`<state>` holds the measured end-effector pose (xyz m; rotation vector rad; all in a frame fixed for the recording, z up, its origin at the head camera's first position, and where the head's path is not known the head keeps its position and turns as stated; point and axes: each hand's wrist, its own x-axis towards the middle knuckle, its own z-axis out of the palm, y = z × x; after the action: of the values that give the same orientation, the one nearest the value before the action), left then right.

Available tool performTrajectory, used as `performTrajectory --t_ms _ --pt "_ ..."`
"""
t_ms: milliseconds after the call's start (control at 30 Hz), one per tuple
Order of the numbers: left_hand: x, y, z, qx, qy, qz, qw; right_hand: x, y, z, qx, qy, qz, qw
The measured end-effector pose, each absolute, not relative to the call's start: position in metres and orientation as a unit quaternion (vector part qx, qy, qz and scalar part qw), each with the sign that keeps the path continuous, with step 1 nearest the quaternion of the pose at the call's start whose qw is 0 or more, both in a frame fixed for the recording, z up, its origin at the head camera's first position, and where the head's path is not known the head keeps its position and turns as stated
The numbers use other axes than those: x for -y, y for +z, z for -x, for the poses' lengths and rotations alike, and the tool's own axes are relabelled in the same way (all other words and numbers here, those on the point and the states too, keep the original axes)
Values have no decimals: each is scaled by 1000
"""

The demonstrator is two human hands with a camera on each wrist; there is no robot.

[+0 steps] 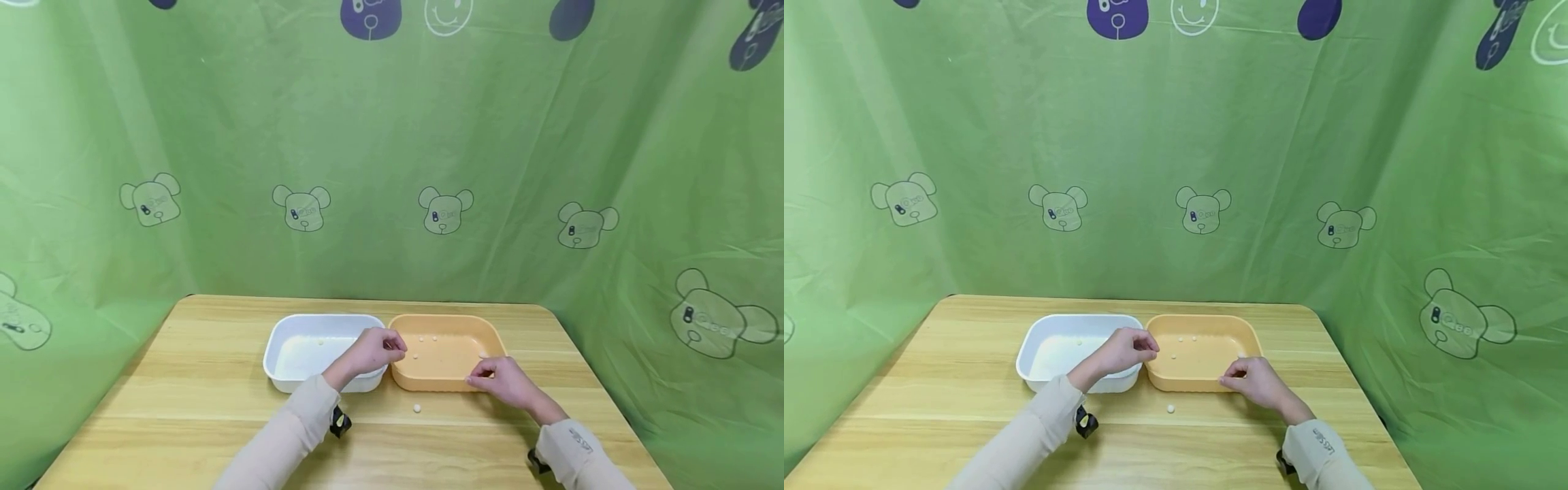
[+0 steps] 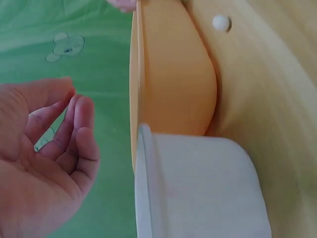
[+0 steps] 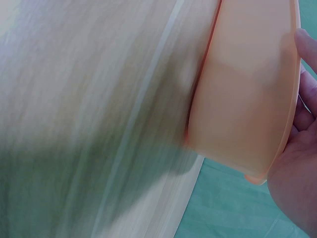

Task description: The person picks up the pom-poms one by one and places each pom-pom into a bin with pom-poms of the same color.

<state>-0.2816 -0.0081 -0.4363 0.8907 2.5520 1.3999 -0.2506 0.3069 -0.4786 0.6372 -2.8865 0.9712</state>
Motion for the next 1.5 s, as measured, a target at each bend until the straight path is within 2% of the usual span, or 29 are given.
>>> performTrajectory --t_ms 367,700,1233,1500 --pt "5 -447 255 -824 465 -310 100 -307 -477 250 930 309 -199 14" --pt "2 -461 240 -843 422 -317 104 -306 -479 249 931 302 -205 25" --pt "-8 -487 233 -848 408 -313 125 -306 -480 250 931 300 -208 27" --pt "-14 -495 234 -863 374 -324 99 -306 -479 249 929 304 -209 29"
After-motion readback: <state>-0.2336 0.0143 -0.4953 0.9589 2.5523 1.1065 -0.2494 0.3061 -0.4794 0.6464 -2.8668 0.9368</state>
